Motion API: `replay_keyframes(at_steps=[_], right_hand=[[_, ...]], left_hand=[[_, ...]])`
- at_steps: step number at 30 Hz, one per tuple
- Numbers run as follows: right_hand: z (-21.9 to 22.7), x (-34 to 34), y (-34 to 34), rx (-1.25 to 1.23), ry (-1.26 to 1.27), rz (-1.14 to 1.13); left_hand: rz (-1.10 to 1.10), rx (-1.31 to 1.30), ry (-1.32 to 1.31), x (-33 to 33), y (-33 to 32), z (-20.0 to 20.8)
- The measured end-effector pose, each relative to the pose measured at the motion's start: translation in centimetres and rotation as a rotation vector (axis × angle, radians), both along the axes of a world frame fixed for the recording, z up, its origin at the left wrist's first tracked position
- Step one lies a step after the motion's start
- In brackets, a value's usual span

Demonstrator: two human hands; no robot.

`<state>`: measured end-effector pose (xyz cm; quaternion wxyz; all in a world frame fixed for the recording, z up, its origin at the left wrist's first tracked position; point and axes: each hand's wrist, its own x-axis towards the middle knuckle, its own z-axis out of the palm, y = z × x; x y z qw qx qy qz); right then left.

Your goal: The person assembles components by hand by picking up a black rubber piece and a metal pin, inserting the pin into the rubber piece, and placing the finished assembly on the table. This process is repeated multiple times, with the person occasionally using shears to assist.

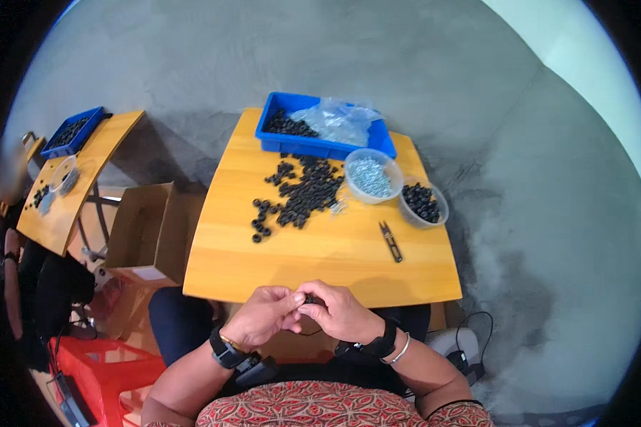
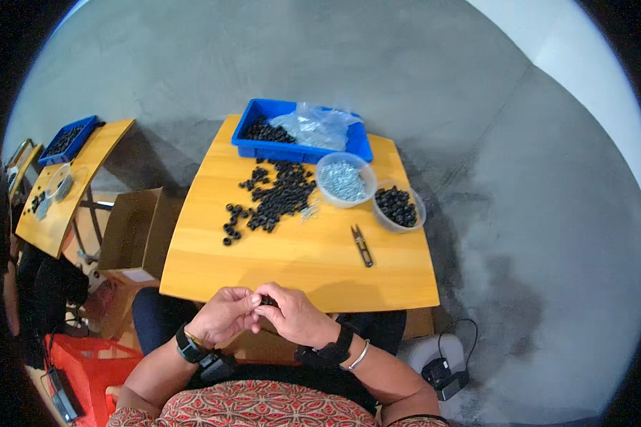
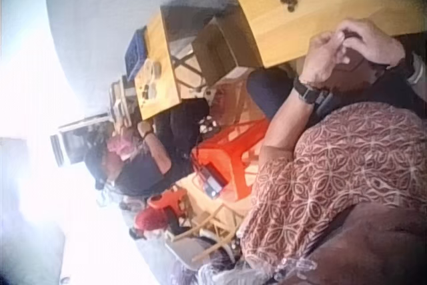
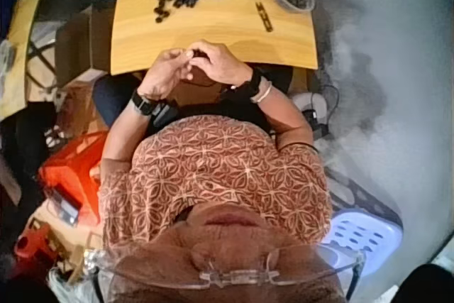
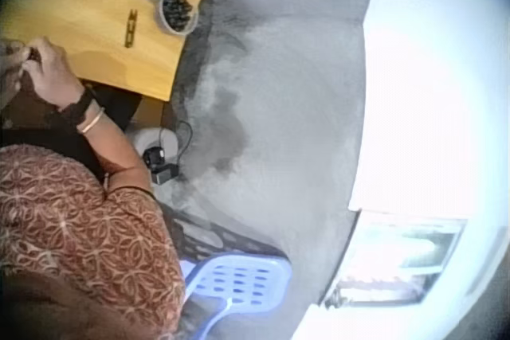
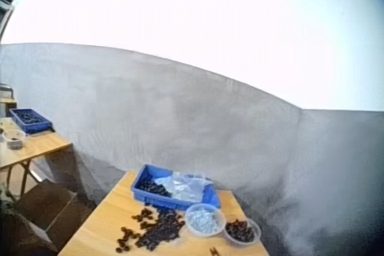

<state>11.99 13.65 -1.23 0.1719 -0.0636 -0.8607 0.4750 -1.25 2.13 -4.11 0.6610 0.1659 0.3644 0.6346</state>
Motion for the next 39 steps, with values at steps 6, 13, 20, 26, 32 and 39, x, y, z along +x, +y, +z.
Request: replay_keyframes(at_steps=[6,13,20,26,32,39], right_hand=[[1.2,2.0,9.7,0.122,-0.061,-0.480],[6.3,3.0,16.8,0.767,-0.240,-0.790],[1.1,-8.6,8.1,0.485,-0.175,-0.021],[-0.9,-12.9,8.5,0.732,-0.345,0.073],[-0.6,-13.0,7.6,0.818,-0.431,0.089],[0.7,-13.5,5.4,0.670,-0.164,0.151]], left_hand=[[0.095,-0.105,-0.013,-2.3,-1.1,0.0],[0.260,-0.091,-0.013,-4.5,-0.3,-0.7],[0.298,-0.068,-0.140,-5.2,-0.4,-1.8],[0.212,-0.003,-0.200,-5.3,-0.7,-2.3],[0.202,-0.006,-0.192,-5.5,-0.5,-2.3],[0.175,0.035,-0.200,-5.9,-0.5,-2.6]])
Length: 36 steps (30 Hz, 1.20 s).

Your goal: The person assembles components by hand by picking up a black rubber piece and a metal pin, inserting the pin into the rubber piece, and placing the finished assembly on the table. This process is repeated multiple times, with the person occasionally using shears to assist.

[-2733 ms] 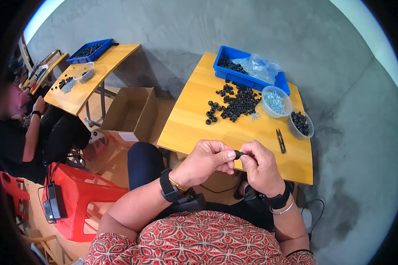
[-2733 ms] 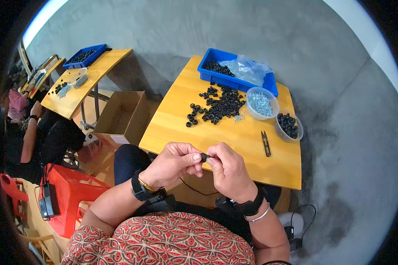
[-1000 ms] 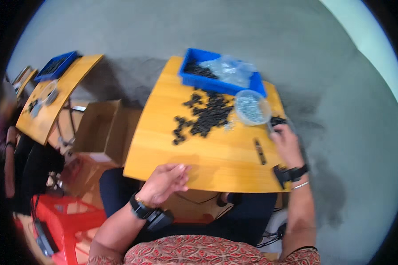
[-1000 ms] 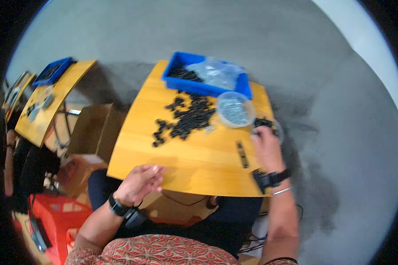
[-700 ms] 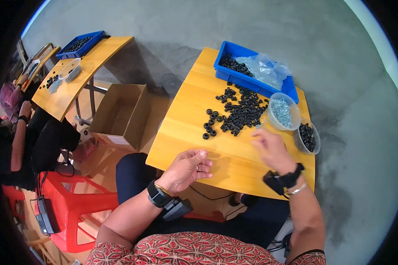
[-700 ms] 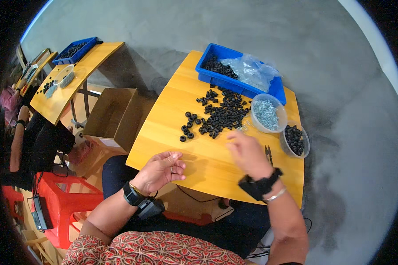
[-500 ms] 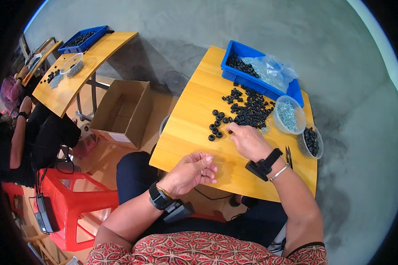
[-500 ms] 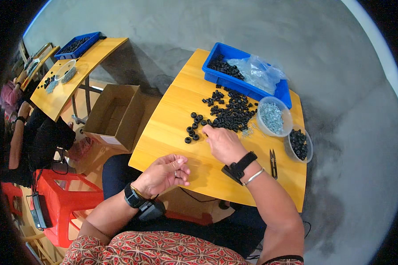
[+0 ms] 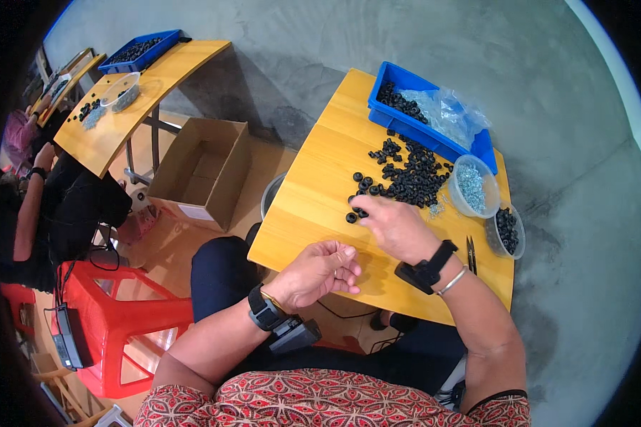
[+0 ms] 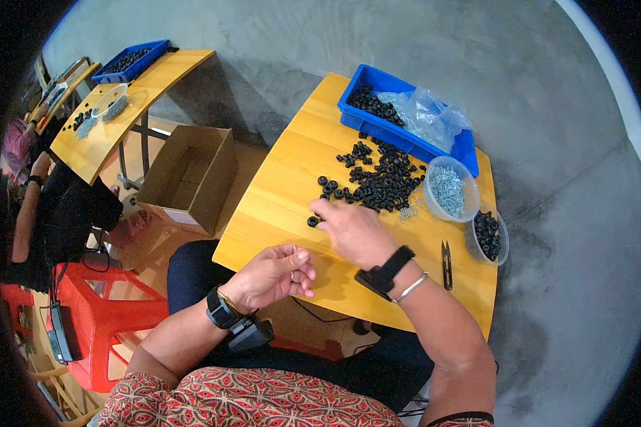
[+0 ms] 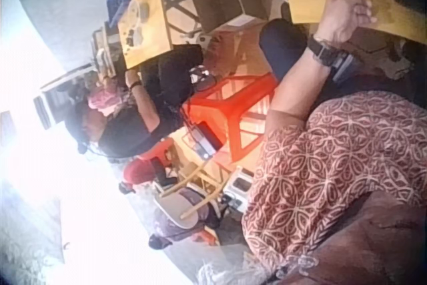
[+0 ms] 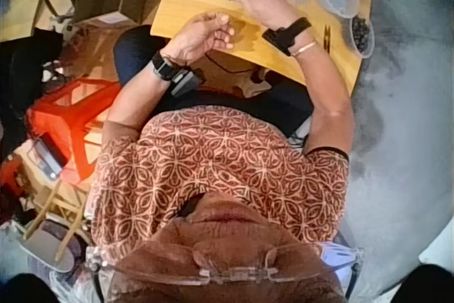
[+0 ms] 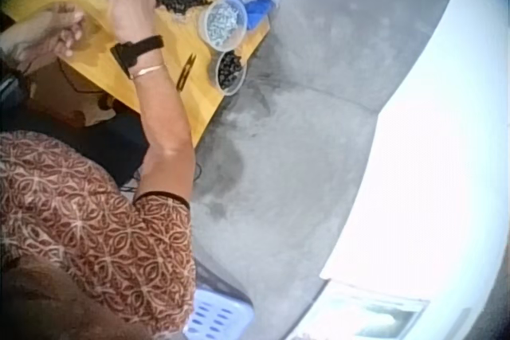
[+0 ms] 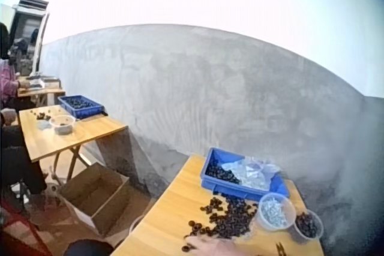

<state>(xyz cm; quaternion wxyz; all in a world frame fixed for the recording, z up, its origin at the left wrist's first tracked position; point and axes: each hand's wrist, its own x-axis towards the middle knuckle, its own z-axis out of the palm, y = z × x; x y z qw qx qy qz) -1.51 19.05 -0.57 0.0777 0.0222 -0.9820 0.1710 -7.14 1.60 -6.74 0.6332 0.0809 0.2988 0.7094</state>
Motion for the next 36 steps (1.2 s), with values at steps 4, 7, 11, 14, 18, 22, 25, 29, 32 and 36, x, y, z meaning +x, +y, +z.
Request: replay_keyframes(at_steps=[4,7,11,14,18,22,25,29,32,36], right_hand=[[-1.7,-0.5,-0.6,0.193,-0.097,0.021],[-1.9,0.8,-1.1,0.241,-0.201,-0.023],[-1.1,3.3,-1.3,0.052,-0.158,-0.065],[-1.4,5.3,-2.4,-0.190,-0.043,-0.065],[-0.8,6.4,-4.5,-0.351,0.034,-0.018],[-1.0,6.5,-4.7,-0.452,0.029,-0.037],[-0.8,6.5,-3.6,-0.506,0.022,-0.022],[-1.1,5.6,2.3,-0.316,0.134,-0.227],[-1.2,4.9,5.6,-0.236,0.125,-0.300],[-1.9,3.9,6.4,-0.146,0.031,-0.322]], left_hand=[[-0.008,-0.006,0.015,0.3,0.2,0.1],[-0.019,-0.001,0.037,0.4,0.0,0.4],[-0.003,-0.013,0.083,0.4,0.1,0.5],[-0.012,-0.048,0.103,0.8,0.0,1.3],[-0.043,-0.031,0.161,0.6,0.5,1.1],[-0.043,-0.070,0.249,0.8,0.6,0.8],[-0.017,-0.086,0.256,0.8,0.6,0.7],[0.008,-0.055,0.154,0.5,0.3,0.8],[-0.017,-0.026,0.118,0.2,0.3,0.6],[-0.009,-0.019,0.109,0.3,0.3,0.8]])
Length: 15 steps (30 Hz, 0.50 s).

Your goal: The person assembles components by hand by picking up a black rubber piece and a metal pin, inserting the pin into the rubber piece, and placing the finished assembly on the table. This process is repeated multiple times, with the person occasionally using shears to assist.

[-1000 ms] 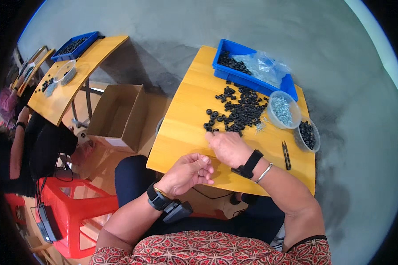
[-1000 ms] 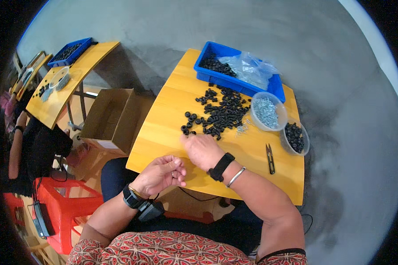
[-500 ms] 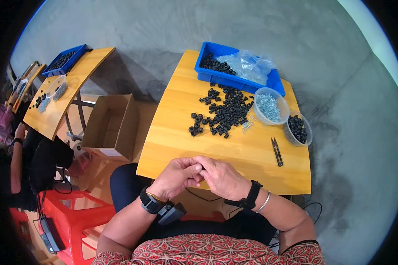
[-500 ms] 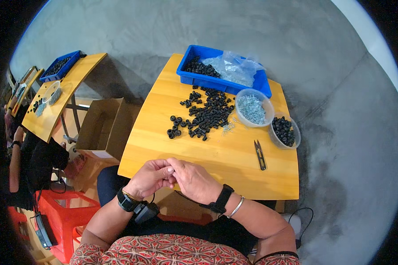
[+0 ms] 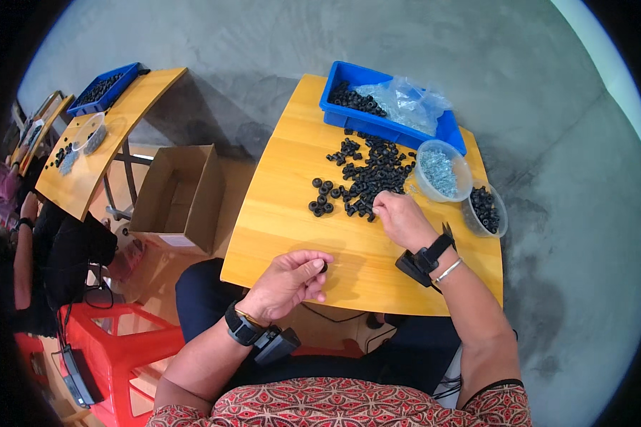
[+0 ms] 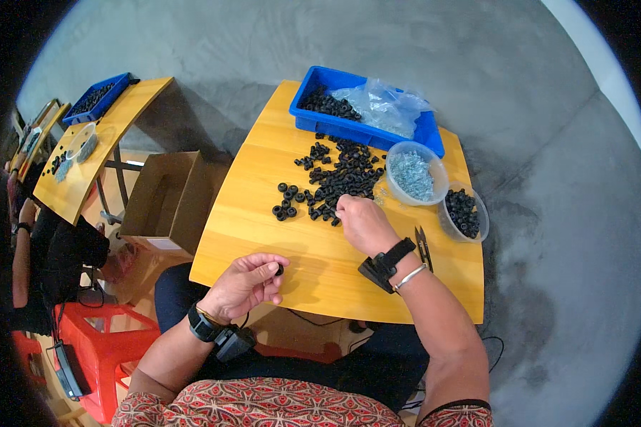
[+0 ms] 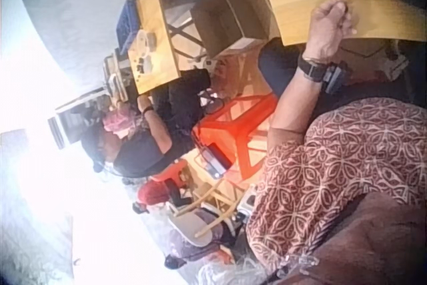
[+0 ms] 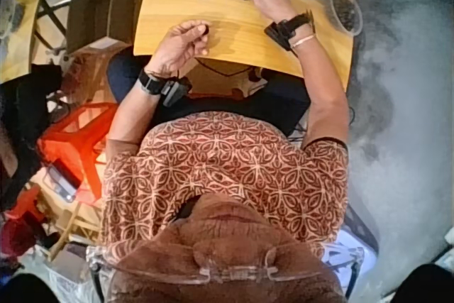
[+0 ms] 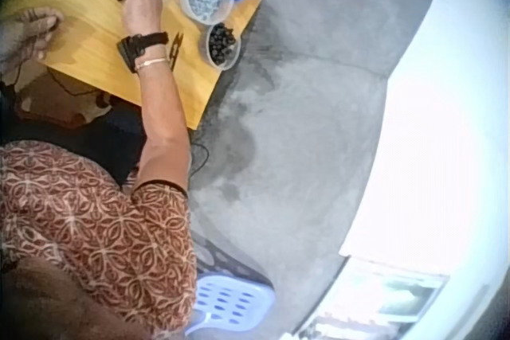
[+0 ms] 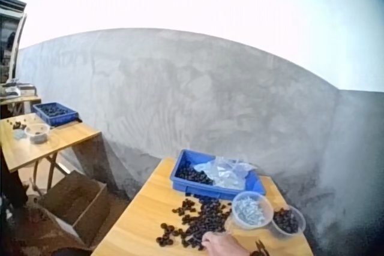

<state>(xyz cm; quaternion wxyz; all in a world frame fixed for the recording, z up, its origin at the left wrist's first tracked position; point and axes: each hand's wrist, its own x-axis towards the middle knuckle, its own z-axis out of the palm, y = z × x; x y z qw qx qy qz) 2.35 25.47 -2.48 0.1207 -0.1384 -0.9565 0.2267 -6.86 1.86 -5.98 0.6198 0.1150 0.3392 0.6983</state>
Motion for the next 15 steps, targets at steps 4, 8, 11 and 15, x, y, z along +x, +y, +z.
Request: replay_keyframes(at_steps=[4,8,11,15], right_hand=[[-0.1,-0.8,-0.2,0.132,-0.056,0.028],[0.0,-1.4,-0.9,0.187,-0.182,0.030],[0.1,-1.5,-1.2,0.241,-0.196,0.056],[-0.1,-0.8,-0.3,0.198,0.020,0.024]], left_hand=[[-0.017,-0.014,-0.008,0.0,0.1,0.2],[-0.015,-0.018,-0.035,-0.1,-0.2,-0.2],[0.014,0.016,-0.028,0.0,-0.3,-0.4],[0.015,0.048,-0.053,-0.1,-0.3,-0.5]])
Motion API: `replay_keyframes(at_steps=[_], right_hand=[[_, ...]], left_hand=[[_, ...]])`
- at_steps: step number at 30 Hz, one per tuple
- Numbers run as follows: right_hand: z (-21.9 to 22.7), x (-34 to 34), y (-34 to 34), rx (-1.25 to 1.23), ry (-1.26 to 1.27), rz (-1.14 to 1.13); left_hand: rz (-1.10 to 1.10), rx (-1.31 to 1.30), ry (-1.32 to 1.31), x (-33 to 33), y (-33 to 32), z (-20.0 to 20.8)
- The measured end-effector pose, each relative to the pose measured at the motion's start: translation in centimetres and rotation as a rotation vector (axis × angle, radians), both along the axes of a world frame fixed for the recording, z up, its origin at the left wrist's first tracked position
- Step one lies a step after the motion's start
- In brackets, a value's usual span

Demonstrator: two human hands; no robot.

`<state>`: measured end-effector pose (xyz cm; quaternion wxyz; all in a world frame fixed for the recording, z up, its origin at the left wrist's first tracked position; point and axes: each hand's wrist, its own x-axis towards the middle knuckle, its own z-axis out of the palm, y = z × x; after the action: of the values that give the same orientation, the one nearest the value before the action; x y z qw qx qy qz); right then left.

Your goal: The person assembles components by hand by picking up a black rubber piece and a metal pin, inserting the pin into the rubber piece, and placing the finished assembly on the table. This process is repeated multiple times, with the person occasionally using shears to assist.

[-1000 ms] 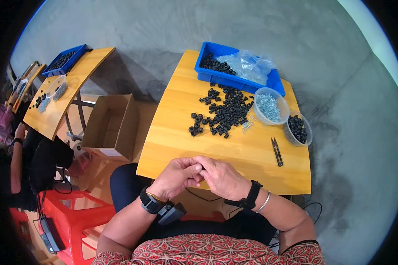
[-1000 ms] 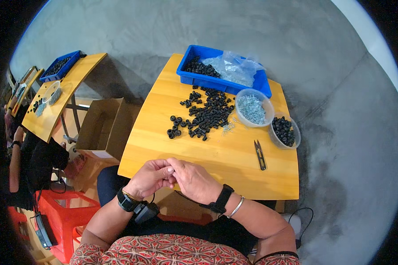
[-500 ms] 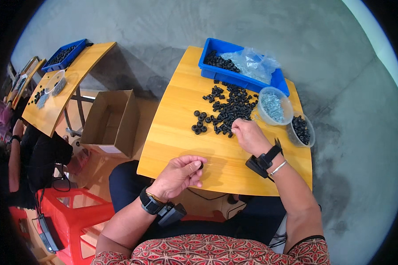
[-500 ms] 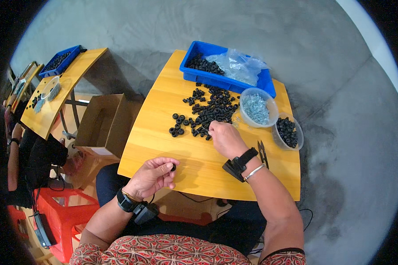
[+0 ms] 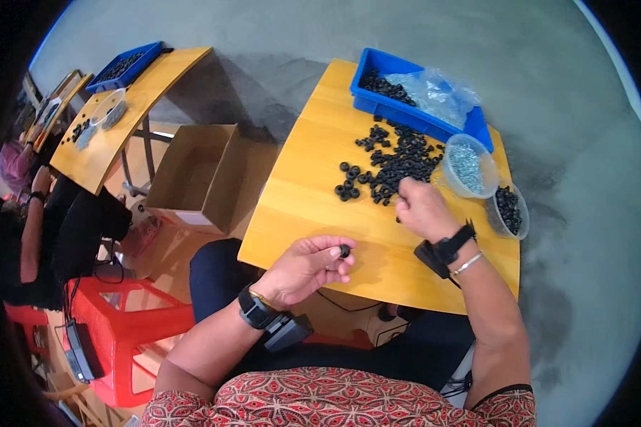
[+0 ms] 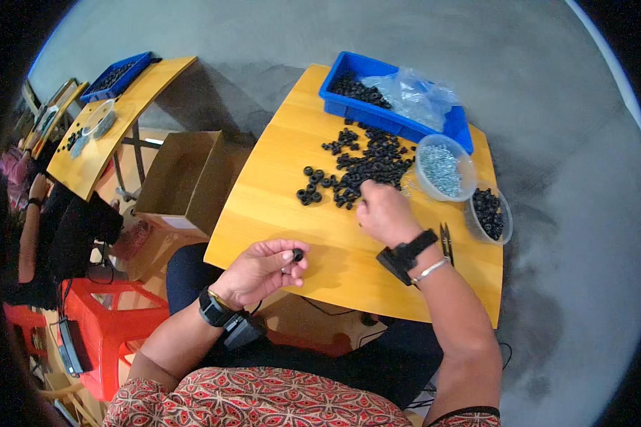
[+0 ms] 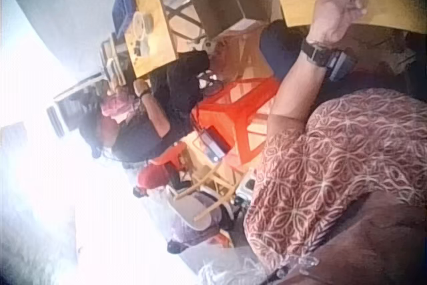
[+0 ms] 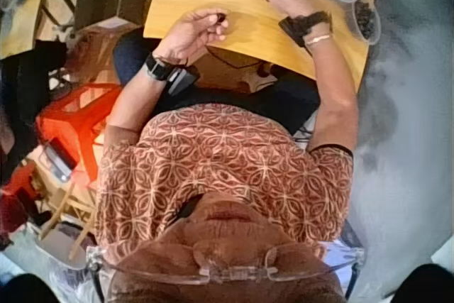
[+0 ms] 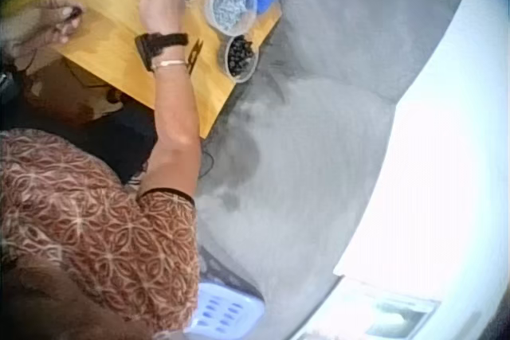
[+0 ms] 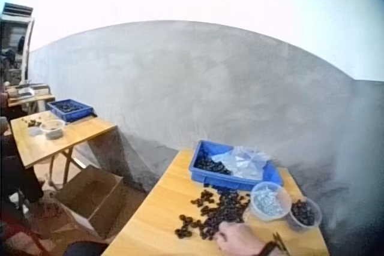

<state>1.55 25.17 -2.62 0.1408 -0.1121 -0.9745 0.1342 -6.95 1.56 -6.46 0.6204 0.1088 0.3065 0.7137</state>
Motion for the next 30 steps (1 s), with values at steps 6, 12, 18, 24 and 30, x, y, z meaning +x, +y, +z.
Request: replay_keyframes(at_steps=[6,12,18,24,30], right_hand=[[1.1,3.7,0.8,-0.543,0.082,-0.110],[1.9,7.8,-0.8,-1.104,0.079,-0.226],[0.6,9.0,-0.9,-1.261,0.040,-0.216],[0.6,9.3,0.5,-1.455,0.223,-0.290],[0.1,8.3,3.3,-1.273,0.077,-0.334]], left_hand=[[-0.020,0.064,-0.018,-0.2,0.0,-0.4],[-0.016,0.060,-0.033,-0.1,0.1,-0.3],[-0.016,0.019,-0.018,0.1,0.1,0.2],[-0.009,0.056,-0.004,0.1,-0.5,0.1],[-0.041,0.033,-0.025,-0.1,0.3,0.2]])
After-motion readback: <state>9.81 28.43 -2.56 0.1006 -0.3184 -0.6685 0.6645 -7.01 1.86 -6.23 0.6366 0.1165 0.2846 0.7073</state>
